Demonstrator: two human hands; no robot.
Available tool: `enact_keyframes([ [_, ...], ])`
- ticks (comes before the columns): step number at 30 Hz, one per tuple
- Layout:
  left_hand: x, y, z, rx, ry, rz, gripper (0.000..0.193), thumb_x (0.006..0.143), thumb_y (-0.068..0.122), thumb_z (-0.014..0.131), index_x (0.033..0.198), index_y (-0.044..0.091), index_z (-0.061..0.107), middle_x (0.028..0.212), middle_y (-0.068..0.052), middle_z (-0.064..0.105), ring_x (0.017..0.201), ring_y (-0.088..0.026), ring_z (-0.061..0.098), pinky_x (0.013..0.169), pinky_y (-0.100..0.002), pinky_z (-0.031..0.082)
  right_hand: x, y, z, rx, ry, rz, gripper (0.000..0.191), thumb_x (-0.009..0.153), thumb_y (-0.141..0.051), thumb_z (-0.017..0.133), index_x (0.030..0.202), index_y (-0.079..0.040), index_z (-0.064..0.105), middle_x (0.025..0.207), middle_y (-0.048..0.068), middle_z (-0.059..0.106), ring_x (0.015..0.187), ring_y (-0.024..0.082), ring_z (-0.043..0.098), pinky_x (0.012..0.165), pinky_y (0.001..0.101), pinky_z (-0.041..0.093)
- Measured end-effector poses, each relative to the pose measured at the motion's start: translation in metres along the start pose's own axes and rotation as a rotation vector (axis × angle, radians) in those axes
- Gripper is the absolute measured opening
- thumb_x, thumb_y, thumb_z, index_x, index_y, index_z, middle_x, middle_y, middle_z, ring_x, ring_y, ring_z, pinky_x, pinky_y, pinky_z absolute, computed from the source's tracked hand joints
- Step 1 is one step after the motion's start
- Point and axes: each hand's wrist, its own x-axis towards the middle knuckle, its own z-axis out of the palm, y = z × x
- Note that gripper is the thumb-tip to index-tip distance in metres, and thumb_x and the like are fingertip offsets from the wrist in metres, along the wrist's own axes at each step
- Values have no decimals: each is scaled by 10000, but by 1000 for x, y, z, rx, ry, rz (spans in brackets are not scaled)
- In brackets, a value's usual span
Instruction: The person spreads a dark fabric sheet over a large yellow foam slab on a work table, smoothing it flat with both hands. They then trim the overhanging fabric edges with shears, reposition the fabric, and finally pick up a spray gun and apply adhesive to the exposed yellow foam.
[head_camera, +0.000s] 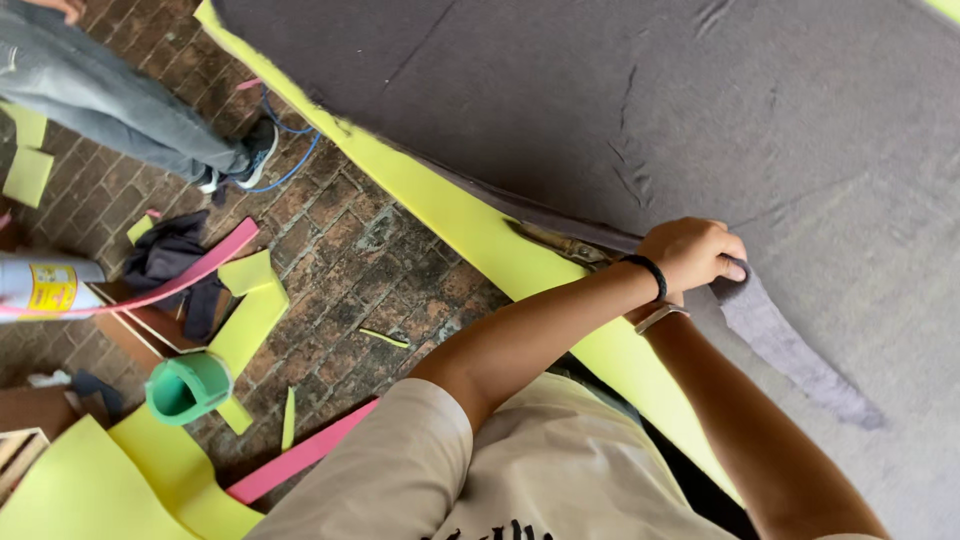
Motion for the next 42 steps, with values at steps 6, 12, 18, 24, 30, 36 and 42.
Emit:
enact_keyframes([
  [6, 11, 10, -37, -12, -10, 70, 232, 852, 385, 729, 1012, 228, 788, 995, 4, 772, 973, -204, 732, 839, -376, 572, 37, -40, -36, 94, 0, -116, 552, 889, -560, 563, 1270, -164, 618, 1285, 81, 626, 1251, 268, 561, 998, 469, 481],
  [12, -29, -104, -127, -104, -141, 101, 878, 801, 432, 826, 1487, 43, 440, 1474, -209, 552, 1358, -301, 551, 1103, -416, 470, 35, -40, -50, 161, 20, -118, 603, 855, -633, 582, 1231, -167, 643, 1260, 61, 645, 1230, 257, 589, 961, 444, 525],
  [18, -103, -280, -242, 431, -188, -98, 359, 796, 426, 815, 1059, 185, 775, 1113, -93, 716, 1107, -313, 655, 961, -458, 528, 9, -56, -58, 99, 14, -51, 642, 831, -704, 592, 1193, -179, 665, 1219, 26, 668, 1220, 241, 616, 944, 418, 560],
  [24, -100, -303, -242, 254, -289, 51, 126, 866, 296, 732, 898, 181, 772, 959, -45, 729, 963, -290, 700, 848, -456, 551, 17, -102, -68, 223, 96, 51, 649, 768, -686, 646, 1158, -169, 688, 1174, 32, 690, 1139, 258, 659, 931, 414, 572],
  [30, -94, -295, -247, 186, -303, 23, 118, 876, 266, 709, 874, 161, 763, 962, -56, 722, 923, -290, 707, 812, -443, 557, 37, -129, -74, 226, -176, 149, 540, 946, -672, 572, 1251, -239, 679, 1206, -6, 710, 1132, 225, 697, 905, 404, 602],
  [36, -90, -291, -259, 59, -207, 3, 110, 869, 250, 728, 875, 146, 765, 937, -65, 721, 881, -282, 702, 787, -421, 550, 70, -152, -96, 105, 510, -16, 602, 675, -708, 602, 940, -183, 730, 948, 31, 755, 875, 278, 749, 644, 401, 614],
  [42, -90, -285, -269, -7, -128, -3, 115, 877, 253, 725, 881, 144, 763, 936, -56, 741, 875, -256, 718, 780, -399, 560, 99, -169, -107, 245, 23, 38, 489, 957, -638, 577, 1054, -180, 717, 999, 44, 751, 910, 265, 747, 728, 430, 603],
])
